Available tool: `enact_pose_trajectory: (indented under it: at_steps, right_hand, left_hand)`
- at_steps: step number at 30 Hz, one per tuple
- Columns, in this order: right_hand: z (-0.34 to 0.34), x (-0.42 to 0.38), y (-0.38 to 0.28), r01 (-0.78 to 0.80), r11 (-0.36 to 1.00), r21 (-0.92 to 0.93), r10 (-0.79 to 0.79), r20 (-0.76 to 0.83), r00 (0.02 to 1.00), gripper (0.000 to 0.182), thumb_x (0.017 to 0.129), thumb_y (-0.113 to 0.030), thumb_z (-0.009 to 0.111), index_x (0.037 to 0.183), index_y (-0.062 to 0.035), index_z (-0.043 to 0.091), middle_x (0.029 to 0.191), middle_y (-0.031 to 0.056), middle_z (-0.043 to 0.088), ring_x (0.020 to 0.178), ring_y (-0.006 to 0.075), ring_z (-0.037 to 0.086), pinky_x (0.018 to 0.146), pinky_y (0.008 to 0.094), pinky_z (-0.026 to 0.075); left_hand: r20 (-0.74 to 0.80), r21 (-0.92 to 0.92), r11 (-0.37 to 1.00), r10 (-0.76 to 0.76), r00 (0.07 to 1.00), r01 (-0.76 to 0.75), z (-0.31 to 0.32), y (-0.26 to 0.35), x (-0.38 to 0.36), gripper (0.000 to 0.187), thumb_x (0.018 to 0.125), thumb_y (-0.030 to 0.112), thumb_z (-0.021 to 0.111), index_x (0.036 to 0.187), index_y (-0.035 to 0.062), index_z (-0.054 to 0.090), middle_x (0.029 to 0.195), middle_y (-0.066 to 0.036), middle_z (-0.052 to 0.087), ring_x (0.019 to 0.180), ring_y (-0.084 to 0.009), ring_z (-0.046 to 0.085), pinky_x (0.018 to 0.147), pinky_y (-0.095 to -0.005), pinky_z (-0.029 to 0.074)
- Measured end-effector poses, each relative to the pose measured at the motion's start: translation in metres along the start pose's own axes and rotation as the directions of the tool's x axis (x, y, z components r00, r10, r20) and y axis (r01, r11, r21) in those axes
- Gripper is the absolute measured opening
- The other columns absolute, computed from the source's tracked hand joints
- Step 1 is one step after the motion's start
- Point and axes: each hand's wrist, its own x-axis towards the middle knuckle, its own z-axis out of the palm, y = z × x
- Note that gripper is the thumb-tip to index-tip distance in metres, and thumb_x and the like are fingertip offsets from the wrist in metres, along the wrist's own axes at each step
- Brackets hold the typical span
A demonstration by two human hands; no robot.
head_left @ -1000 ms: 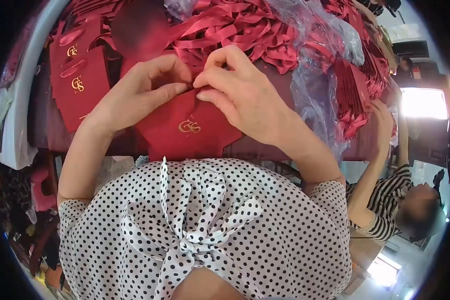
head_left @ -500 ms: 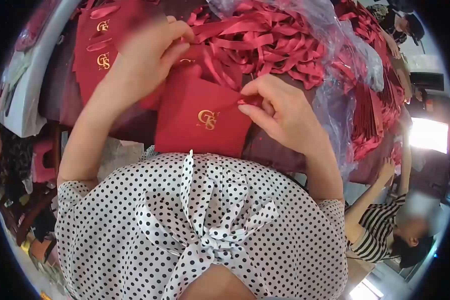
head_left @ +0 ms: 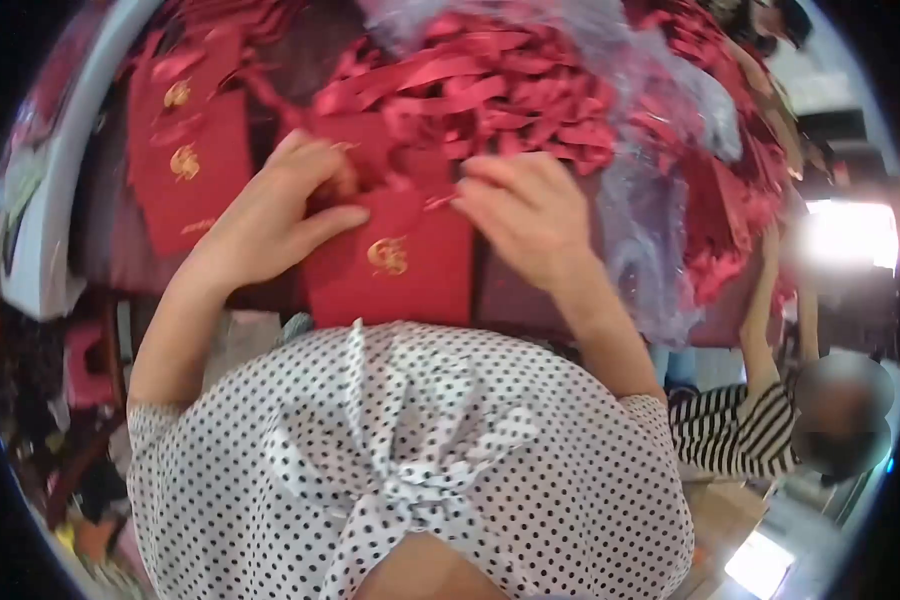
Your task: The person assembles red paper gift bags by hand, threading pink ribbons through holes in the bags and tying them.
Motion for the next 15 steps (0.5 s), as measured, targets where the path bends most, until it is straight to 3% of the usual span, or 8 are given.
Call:
enact_pose_trajectory:
  at_steps: [3,6,8,10,11,12,13,15]
  right_hand:
    - [0.001,-0.003,-0.002,0.122,0.992,-0.023,-0.123,-0.089,0.988,0.015,0.072,-0.017,0.073,0.083,-0.0114,0.064,0.092,0.0027,0.061,0.081,0.0224,0.056,0.072,0.0346,0.047]
    - [-0.001,-0.001,-0.019,-0.023,0.985,0.173,0.047,-0.135,0.99,0.02,0.074,-0.022,0.073,0.075,-0.0122,0.056,0.077,0.0041,0.055,0.083,0.0243,0.055,0.073,0.0384,0.043]
    - [-0.011,-0.001,-0.03,-0.149,0.956,0.253,0.168,-0.056,0.984,0.02,0.077,-0.021,0.074,0.079,-0.0115,0.056,0.068,0.0032,0.053,0.07,0.0233,0.054,0.066,0.0364,0.043]
    - [-0.026,0.0,-0.033,-0.236,0.943,0.236,0.237,0.024,0.971,0.017,0.083,-0.022,0.068,0.082,-0.0099,0.056,0.066,0.0047,0.055,0.063,0.0225,0.056,0.058,0.0353,0.043]
    - [-0.035,0.0,-0.031,-0.247,0.945,0.215,0.25,0.015,0.968,0.017,0.083,-0.022,0.068,0.082,-0.0099,0.056,0.066,0.0047,0.055,0.063,0.0225,0.056,0.058,0.0353,0.043]
    - [-0.045,-0.001,-0.03,-0.337,0.895,0.292,0.315,0.12,0.942,0.016,0.083,-0.021,0.068,0.085,-0.0092,0.057,0.066,0.0058,0.057,0.062,0.0236,0.058,0.057,0.0359,0.044]
    - [-0.053,-0.002,-0.029,-0.425,0.83,0.361,0.363,0.229,0.903,0.016,0.084,-0.021,0.067,0.087,-0.0084,0.057,0.067,0.007,0.059,0.061,0.0247,0.06,0.056,0.0364,0.046]
    - [-0.073,-0.005,-0.025,-0.437,0.819,0.372,0.378,0.224,0.899,0.016,0.083,-0.019,0.065,0.088,-0.0069,0.057,0.067,0.0083,0.061,0.062,0.0275,0.061,0.057,0.0385,0.047]
  left_hand:
    - [0.077,0.023,1.0,0.015,0.997,-0.017,-0.005,-0.005,0.0,0.023,0.077,0.01,0.07,0.082,0.0016,0.049,0.08,-0.008,0.044,0.082,-0.0228,0.043,0.071,-0.0318,0.039]
    - [0.063,-0.015,1.0,-0.006,0.998,0.007,-0.007,-0.001,0.001,0.026,0.072,0.008,0.07,0.072,0.0021,0.045,0.074,-0.008,0.044,0.077,-0.0239,0.042,0.069,-0.0327,0.036]
    - [-0.018,-0.18,0.979,-0.103,0.995,0.098,-0.001,0.002,-0.003,0.027,0.072,0.006,0.069,0.071,0.0024,0.043,0.073,-0.006,0.04,0.076,-0.0206,0.041,0.068,-0.0299,0.034]
    - [-0.048,-0.214,0.972,-0.107,0.993,0.094,0.005,0.004,-0.001,0.025,0.075,0.005,0.068,0.071,0.0026,0.043,0.073,-0.004,0.04,0.073,-0.0167,0.039,0.066,-0.0277,0.033]
    - [-0.095,-0.241,0.961,-0.166,0.982,0.139,0.006,0.004,-0.001,0.024,0.077,0.004,0.066,0.071,0.0028,0.043,0.074,-0.001,0.039,0.071,-0.0127,0.038,0.065,-0.0254,0.031]
    - [-0.088,-0.243,0.962,-0.145,0.985,0.12,0.007,0.002,0.0,0.024,0.077,0.004,0.066,0.071,0.0028,0.043,0.074,-0.001,0.039,0.071,-0.0127,0.038,0.065,-0.0254,0.031]
    - [-0.076,-0.306,0.933,-0.223,0.972,0.19,0.008,-0.001,0.0,0.023,0.079,0.003,0.065,0.071,0.0032,0.043,0.074,0.0,0.039,0.07,-0.0107,0.037,0.064,-0.0243,0.031]
    - [-0.061,-0.356,0.89,-0.327,0.943,0.285,0.009,-0.001,0.002,0.022,0.082,0.002,0.063,0.072,0.0039,0.043,0.075,0.002,0.037,0.069,-0.0066,0.035,0.064,-0.0218,0.03]
